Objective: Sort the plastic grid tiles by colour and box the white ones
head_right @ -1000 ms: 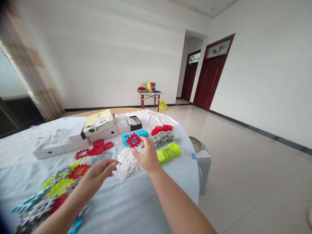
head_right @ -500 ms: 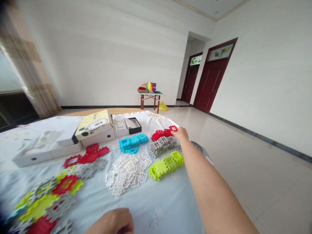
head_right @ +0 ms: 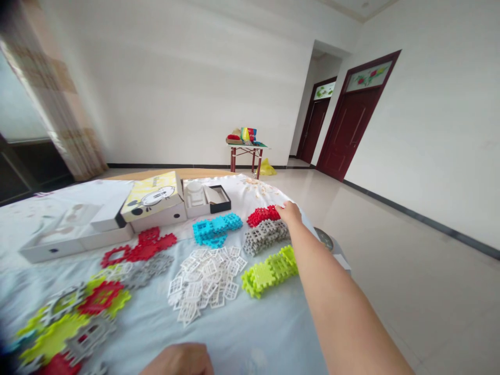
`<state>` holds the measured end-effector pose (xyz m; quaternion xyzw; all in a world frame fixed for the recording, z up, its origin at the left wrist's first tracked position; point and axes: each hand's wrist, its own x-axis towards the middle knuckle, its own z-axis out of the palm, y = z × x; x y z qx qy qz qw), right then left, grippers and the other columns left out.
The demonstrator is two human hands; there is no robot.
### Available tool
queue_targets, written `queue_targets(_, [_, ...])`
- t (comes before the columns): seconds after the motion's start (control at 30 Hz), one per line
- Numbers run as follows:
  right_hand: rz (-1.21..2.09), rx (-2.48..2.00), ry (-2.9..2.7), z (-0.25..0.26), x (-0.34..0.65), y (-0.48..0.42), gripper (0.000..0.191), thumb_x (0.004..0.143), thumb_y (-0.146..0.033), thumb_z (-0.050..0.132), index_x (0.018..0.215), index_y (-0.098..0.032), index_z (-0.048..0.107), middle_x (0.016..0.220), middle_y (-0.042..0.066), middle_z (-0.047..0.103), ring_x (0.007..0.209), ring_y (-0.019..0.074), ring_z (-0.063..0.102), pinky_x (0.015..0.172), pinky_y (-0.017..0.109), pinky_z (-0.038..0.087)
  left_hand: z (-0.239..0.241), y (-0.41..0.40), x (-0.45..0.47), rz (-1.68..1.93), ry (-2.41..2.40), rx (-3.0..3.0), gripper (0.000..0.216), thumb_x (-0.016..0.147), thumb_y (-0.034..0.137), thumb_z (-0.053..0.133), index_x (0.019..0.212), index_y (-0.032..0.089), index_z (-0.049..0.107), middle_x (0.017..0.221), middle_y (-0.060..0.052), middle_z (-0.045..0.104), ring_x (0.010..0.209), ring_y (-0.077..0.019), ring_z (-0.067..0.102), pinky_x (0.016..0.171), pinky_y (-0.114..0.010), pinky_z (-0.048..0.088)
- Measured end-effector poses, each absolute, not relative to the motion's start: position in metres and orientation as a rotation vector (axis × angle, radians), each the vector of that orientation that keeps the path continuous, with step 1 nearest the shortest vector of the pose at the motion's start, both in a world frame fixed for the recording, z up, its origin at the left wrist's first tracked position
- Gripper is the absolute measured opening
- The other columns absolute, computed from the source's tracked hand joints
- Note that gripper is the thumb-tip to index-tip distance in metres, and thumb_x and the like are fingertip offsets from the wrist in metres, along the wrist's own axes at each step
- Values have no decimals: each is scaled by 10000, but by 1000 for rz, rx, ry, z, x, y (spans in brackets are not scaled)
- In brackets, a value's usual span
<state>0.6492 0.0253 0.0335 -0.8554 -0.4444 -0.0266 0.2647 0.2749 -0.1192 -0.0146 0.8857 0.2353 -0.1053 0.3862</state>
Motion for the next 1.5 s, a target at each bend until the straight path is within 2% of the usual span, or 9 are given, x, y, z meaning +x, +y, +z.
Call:
queue_targets(0.13, [-82,-2264,-1247,45,639,7,341,771,-355,498,982,-142,659,992,108,668,917,212,605,758,253,424,24,-135,257,-38,624,2246,197,741,235,476,814,227,660,815,6,658,708,-101,546,631,-180,395])
queue_targets(0.23, [-63,-2162,-1338,56,614,-2,271,776,-280,490,939,-164,672,939,76,682,883,184,610,753,235,420,39,-145,250,21,627,2282,188,727,220,491,832,225,648,810,9,648,711,-105,544,643,-187,402])
queue_targets(0.4, [99,-1845,-1594,68,529,-15,252,790,-252,509,982,-161,645,957,60,671,851,156,610,792,246,441,37,-154,252,32,645,2426,193,710,308,550,867,223,623,814,-9,634,746,-152,555,702,-251,435])
queue_targets(0.63, [232,-1429,-2143,52,394,-39,217,762,-217,565,939,-131,656,906,75,647,782,145,591,768,256,449,38,-165,253,8,629,2597,275,711,318,563,951,186,590,932,-75,621,874,-228,565,797,-345,447])
queue_targets(0.8, [187,-1335,-2383,35,345,-37,217,754,-188,566,940,-154,672,950,72,657,965,189,549,913,318,371,56,-154,232,-8,666,2569,313,731,351,549,1002,206,605,926,-69,643,841,-217,589,754,-322,457])
queue_targets(1.0, [149,-1395,-2486,20,325,-31,218,765,-232,553,946,-236,674,1144,41,596,1103,220,456,913,370,348,73,-110,170,274,1154,2614,292,798,343,430,961,196,621,958,-93,648,881,-232,584,781,-346,422])
queue_targets(1.2, [67,-1456,-2554,10,322,-38,252,767,-262,544,995,-236,649,1213,48,549,1149,244,412,918,410,330,56,-61,92,511,1729,2507,380,805,450,367,995,237,617,1087,-78,605,1003,-255,537,868,-377,358])
queue_targets(1.33, [25,-1460,-2538,8,327,-44,248,787,-278,528,1001,-217,638,1216,61,549,1148,241,414,926,416,324,36,-41,47,562,2003,2295,447,773,497,374,1036,220,607,1126,-92,592,1028,-277,529,849,-380,381])
queue_targets(1.5, [59,-1464,-2478,4,331,-50,247,798,-270,519,1008,-207,634,1209,57,557,1129,232,431,924,396,336,14,-30,20,680,1968,2175,509,751,516,377,1050,174,607,1077,-106,616,864,-234,586,829,-336,416])
